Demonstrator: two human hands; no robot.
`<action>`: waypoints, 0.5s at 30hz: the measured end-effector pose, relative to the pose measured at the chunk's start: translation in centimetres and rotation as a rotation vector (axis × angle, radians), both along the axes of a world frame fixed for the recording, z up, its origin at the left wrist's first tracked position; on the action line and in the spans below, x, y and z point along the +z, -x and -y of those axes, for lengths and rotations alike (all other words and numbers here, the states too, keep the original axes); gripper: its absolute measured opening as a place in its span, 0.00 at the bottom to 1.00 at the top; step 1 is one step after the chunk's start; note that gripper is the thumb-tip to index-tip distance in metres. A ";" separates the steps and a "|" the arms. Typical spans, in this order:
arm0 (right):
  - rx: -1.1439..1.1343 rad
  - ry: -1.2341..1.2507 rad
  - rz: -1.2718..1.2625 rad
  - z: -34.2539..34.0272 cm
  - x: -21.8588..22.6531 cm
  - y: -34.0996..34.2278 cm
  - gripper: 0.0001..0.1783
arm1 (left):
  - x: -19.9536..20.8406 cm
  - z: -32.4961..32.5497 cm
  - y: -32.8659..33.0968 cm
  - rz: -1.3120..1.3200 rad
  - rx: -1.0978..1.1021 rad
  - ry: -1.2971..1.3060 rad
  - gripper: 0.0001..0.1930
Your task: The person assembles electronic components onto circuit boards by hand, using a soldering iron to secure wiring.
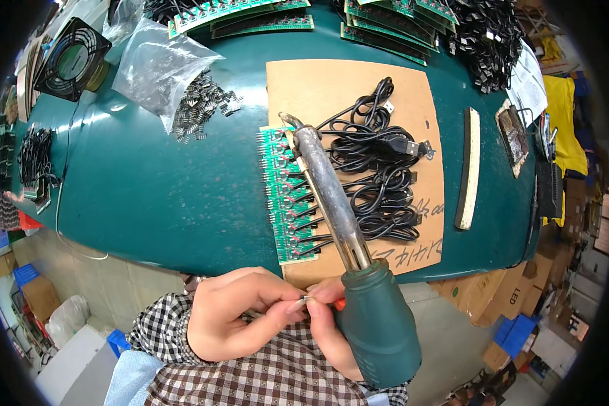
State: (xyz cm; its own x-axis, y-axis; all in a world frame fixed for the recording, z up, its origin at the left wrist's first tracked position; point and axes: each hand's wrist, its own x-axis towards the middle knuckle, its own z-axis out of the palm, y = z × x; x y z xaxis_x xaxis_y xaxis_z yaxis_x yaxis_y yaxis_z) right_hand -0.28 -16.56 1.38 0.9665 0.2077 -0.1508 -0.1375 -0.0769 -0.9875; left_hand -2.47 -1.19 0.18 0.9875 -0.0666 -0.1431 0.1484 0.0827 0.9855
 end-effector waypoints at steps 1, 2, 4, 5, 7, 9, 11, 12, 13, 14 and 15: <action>0.008 0.072 0.017 0.1 0.1 0.1 0.14 | 0.1 -0.5 -0.3 -0.002 0.002 -0.001 0.06; 0.016 0.142 0.034 0.3 0.1 0.2 0.14 | 0.2 -1.4 -0.5 0.022 -0.046 -0.085 0.05; -0.039 0.122 -0.029 1.1 0.2 1.1 0.15 | -0.9 -1.5 -0.2 -0.066 0.071 -0.049 0.04; -0.095 0.104 -0.091 1.4 0.2 1.5 0.19 | -1.2 -1.4 -0.4 -0.150 0.170 -0.058 0.05; -0.108 0.086 -0.097 1.4 -0.1 1.8 0.21 | -2.1 -1.5 -0.9 -0.312 0.254 0.024 0.05; -0.163 -0.007 0.030 1.7 -0.7 2.5 0.21 | -2.7 -1.6 -1.1 -0.293 0.240 0.012 0.06; -0.175 -0.022 0.023 2.0 -0.9 3.1 0.22 | -3.0 -1.4 -1.4 -0.329 0.244 0.080 0.06; -0.189 -0.040 0.019 2.1 -0.9 3.4 0.22 | -3.2 -1.4 -1.5 -0.331 0.242 0.083 0.06; -0.204 -0.059 0.016 2.2 -1.0 3.7 0.23 | -3.3 -1.5 -1.7 -0.344 0.212 0.083 0.06; -0.205 -0.058 0.014 2.3 -0.9 4.0 0.23 | -3.4 -1.5 -1.8 -0.358 0.181 0.081 0.06; -0.223 -0.049 -0.019 2.3 -0.8 4.3 0.24 | -3.5 -1.5 -1.8 -0.360 0.180 0.082 0.06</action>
